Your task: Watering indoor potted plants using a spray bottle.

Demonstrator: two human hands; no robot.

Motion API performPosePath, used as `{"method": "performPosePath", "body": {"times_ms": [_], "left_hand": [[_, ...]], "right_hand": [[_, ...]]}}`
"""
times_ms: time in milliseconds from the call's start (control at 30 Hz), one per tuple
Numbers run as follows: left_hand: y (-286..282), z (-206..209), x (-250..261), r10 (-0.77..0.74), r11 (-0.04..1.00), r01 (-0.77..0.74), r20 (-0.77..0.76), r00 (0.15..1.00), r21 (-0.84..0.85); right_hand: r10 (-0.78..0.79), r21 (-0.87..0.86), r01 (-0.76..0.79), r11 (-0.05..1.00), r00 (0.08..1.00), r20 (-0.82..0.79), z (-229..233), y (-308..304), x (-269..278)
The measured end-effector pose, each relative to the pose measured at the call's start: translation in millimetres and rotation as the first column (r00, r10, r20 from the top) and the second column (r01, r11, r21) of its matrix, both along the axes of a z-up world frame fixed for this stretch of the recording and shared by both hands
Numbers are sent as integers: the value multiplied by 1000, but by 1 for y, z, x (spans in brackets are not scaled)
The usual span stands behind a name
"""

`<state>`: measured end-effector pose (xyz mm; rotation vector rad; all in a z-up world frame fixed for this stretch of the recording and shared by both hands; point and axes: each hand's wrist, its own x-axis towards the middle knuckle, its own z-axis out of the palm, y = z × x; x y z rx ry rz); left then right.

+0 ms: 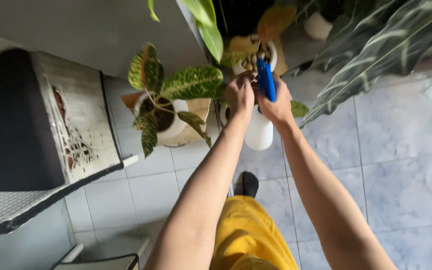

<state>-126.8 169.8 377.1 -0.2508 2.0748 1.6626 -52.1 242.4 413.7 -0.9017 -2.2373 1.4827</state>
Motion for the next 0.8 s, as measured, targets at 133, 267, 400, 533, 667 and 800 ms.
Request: {"method": "performPosePath", "body": {"times_ms": [133,267,400,533,667,800], "left_hand": [[-6,49,-26,319,798,-323,99,943,509],[-39,176,-48,421,632,-479,249,872,608],[-63,239,-52,480,560,-580,339,809,591],[-74,253,-53,362,564,-563,432,826,604],[-66,220,-53,400,627,-596,448,799,502],[-67,13,-70,337,532,-583,478,811,615]], "right_hand": [[229,-177,-263,949,955,-189,133,1,5],[321,-276,-403,873,899,-296,231,-3,-6],[356,-238,-379,894,925,-135,272,-9,-4],[337,-188,-343,920,939,-64,304,-19,1],[367,-118,-378,918,924,-106,320,-29,6],[312,-11,-312,950,950,-4,331,-29,6]]}}
